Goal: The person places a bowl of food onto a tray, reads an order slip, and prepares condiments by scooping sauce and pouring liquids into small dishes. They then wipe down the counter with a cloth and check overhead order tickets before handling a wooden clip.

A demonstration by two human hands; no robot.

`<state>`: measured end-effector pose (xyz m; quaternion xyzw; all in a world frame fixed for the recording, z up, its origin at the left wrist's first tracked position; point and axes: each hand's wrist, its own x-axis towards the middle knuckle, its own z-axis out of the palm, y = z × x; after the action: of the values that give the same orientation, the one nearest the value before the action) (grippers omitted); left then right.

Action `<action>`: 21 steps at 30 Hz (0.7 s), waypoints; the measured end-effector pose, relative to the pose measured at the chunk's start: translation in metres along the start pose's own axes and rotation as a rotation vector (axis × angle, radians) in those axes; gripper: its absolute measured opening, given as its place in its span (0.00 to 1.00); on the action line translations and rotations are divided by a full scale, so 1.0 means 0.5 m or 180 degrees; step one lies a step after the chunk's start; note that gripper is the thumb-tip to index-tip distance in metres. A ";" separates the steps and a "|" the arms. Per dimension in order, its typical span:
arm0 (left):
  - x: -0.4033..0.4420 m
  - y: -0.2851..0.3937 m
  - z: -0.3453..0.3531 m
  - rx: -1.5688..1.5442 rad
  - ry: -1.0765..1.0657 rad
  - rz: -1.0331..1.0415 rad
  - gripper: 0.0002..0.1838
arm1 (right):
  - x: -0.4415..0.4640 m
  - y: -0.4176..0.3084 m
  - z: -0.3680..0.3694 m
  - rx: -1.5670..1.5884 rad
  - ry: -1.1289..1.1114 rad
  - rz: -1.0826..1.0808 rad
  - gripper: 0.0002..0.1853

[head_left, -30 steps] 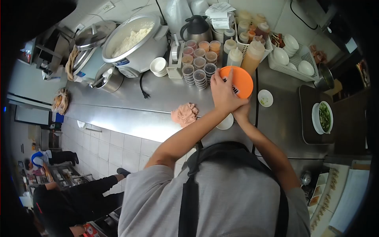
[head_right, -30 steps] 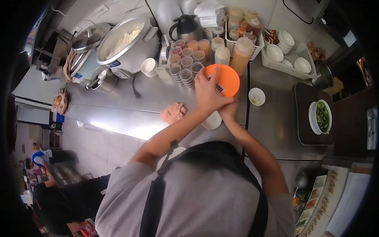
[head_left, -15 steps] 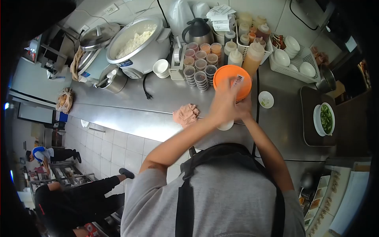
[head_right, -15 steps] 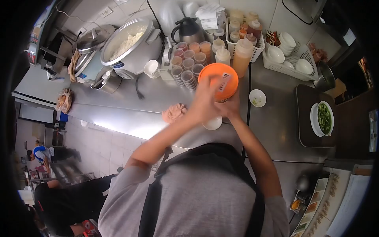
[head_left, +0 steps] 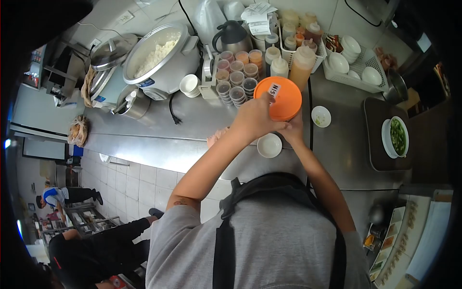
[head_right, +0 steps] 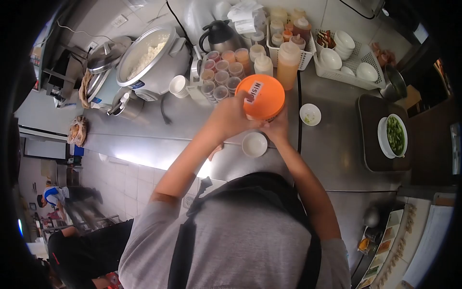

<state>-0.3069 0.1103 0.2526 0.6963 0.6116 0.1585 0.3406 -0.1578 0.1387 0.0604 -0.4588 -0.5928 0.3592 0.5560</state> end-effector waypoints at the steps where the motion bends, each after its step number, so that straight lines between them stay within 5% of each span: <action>1: -0.001 -0.004 0.005 0.0097 0.0005 0.0164 0.61 | -0.004 0.001 -0.002 -0.0102 0.0004 -0.0049 0.54; 4: 0.068 -0.067 0.059 0.1442 0.1605 0.1229 0.67 | -0.004 -0.019 -0.004 0.0029 -0.0012 -0.0033 0.54; 7: 0.121 -0.091 0.077 0.0880 0.0952 0.1033 0.71 | -0.011 -0.015 -0.004 0.0457 -0.0100 0.0219 0.55; 16: 0.046 0.002 0.084 0.0603 0.2461 0.1199 0.65 | -0.018 -0.019 -0.005 -0.0837 -0.0019 -0.0121 0.62; 19: 0.000 -0.018 0.024 -0.0365 0.2403 0.1071 0.65 | -0.015 -0.012 -0.044 -0.0935 -0.0186 -0.0063 0.65; 21: -0.043 -0.085 -0.028 -0.2882 0.1388 0.0710 0.55 | -0.021 -0.031 -0.097 -0.0739 -0.0375 0.0032 0.67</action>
<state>-0.3519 0.0945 0.2384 0.4907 0.4605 0.5843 0.4535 -0.1128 0.1198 0.0776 -0.5011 -0.6597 0.3172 0.4616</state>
